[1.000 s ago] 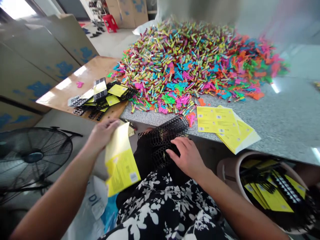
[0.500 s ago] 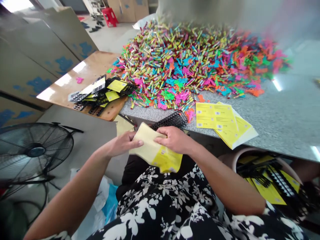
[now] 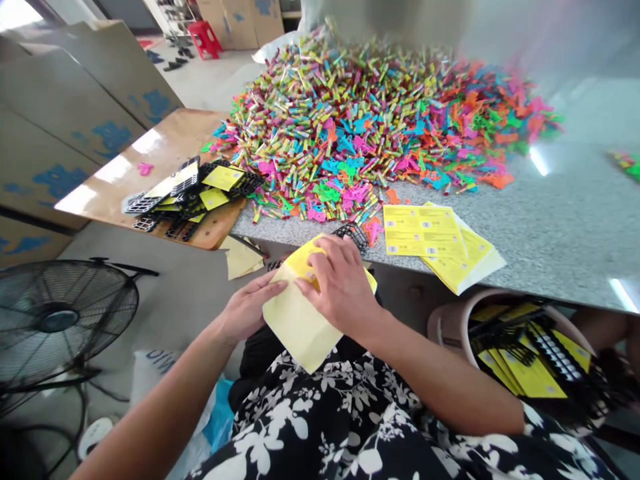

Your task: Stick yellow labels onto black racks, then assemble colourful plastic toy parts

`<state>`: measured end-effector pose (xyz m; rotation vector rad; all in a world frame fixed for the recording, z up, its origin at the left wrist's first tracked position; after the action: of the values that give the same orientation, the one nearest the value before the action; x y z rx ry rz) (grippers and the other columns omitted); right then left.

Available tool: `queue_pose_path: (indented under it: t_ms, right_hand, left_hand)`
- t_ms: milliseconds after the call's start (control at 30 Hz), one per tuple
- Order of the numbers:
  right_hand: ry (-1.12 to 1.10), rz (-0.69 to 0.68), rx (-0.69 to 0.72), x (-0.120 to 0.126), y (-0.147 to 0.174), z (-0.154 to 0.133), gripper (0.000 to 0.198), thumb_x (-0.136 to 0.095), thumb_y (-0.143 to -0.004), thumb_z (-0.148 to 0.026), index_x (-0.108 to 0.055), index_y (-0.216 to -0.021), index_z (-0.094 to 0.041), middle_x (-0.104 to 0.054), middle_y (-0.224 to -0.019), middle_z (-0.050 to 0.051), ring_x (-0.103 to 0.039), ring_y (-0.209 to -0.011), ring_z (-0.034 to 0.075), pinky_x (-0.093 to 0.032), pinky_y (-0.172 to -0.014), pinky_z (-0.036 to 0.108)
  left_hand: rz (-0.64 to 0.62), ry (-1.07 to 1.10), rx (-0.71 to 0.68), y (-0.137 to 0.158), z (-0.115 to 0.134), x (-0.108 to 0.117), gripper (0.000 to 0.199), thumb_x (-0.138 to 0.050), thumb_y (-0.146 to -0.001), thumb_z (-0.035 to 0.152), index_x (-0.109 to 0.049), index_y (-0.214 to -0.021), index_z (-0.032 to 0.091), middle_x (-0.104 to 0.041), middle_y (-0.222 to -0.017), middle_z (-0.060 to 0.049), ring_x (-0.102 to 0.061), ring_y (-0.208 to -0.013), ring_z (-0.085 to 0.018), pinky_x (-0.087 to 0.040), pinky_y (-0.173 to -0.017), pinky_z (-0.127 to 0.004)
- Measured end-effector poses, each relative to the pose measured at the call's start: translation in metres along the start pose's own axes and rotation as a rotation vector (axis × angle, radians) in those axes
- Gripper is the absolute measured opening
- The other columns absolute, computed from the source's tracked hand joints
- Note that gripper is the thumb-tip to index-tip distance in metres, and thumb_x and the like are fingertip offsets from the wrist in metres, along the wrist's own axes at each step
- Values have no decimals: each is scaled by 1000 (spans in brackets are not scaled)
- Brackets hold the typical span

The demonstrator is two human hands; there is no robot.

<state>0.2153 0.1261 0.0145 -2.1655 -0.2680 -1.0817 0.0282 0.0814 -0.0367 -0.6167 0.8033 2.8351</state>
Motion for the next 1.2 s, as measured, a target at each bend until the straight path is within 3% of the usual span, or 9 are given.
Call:
queue_pose_path:
  t_ms: [167, 367, 500, 600, 767, 1067, 1200]
  right_hand:
    - [27, -58, -16, -17, 21, -1, 30, -67, -104, -44, -68, -123, -20, -68, -141, 17, -54, -145, 34, -31, -130, 61]
    - [35, -4, -7, -15, 21, -3, 17, -62, -108, -30, -74, -117, -23, -75, -132, 10, -61, -137, 29, -31, -130, 56]
    - [31, 28, -11, -10, 23, -5, 18, -63, -108, -32, -75, -118, -24, -76, -131, 9, -64, -133, 28, -30, -131, 55]
    - [1, 16, -14, -7, 23, -5, 23, -65, -107, -38, -76, -121, -24, -75, -135, 9, -65, -133, 29, -31, -130, 55]
    - [-92, -33, 11, -7, 23, -3, 22, -62, -108, -35, -78, -120, -25, -77, -133, 8, -67, -132, 26, -37, -129, 51]
    - [-165, 67, -92, 3, 21, 6, 27, -53, -112, -28, -80, -114, -25, -81, -122, 8, -74, -118, 22, -44, -123, 48]
    - [-163, 86, -66, 6, 23, 6, 23, -64, -107, -40, -79, -114, -24, -80, -124, 10, -73, -120, 25, -44, -125, 49]
  left_hand:
    - [40, 124, 17, 5, -23, -12, 59, -86, -79, 30, -74, -137, 20, -82, -110, -11, -77, -84, -24, -59, -79, -33]
    - [44, 70, -70, 6, -26, -21, 51, -84, -86, 39, -74, -132, 20, -79, -109, -9, -72, -85, -20, -55, -78, -29]
    - [176, -77, -158, 12, -23, -29, 44, -79, -91, 50, -69, -124, 23, -71, -87, 0, -61, -68, -14, -47, -62, -23]
    - [230, -70, -162, 15, -23, -35, 40, -79, -90, 51, -66, -115, 24, -65, -78, 3, -54, -62, -12, -42, -57, -21]
    - [181, -6, -141, 16, -25, -39, 45, -81, -88, 50, -70, -121, 22, -70, -86, -1, -60, -68, -14, -47, -62, -23]
    - [239, -266, -261, 22, -22, -36, 51, -73, -95, 55, -74, -135, 24, -77, -101, -6, -65, -77, -20, -52, -67, -28]
    - [264, -315, -290, 26, -19, -38, 50, -71, -97, 55, -74, -136, 25, -78, -107, -7, -65, -81, -20, -52, -68, -28]
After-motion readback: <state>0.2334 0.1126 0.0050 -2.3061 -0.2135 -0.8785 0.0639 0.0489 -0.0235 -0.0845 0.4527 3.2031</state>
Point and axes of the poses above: each hand's wrist, its own y-axis away from the middle knuckle, its own x-axis out of the back of the hand, z = x × y, the point moved 4 cm from there along -y, towards the middle knuckle
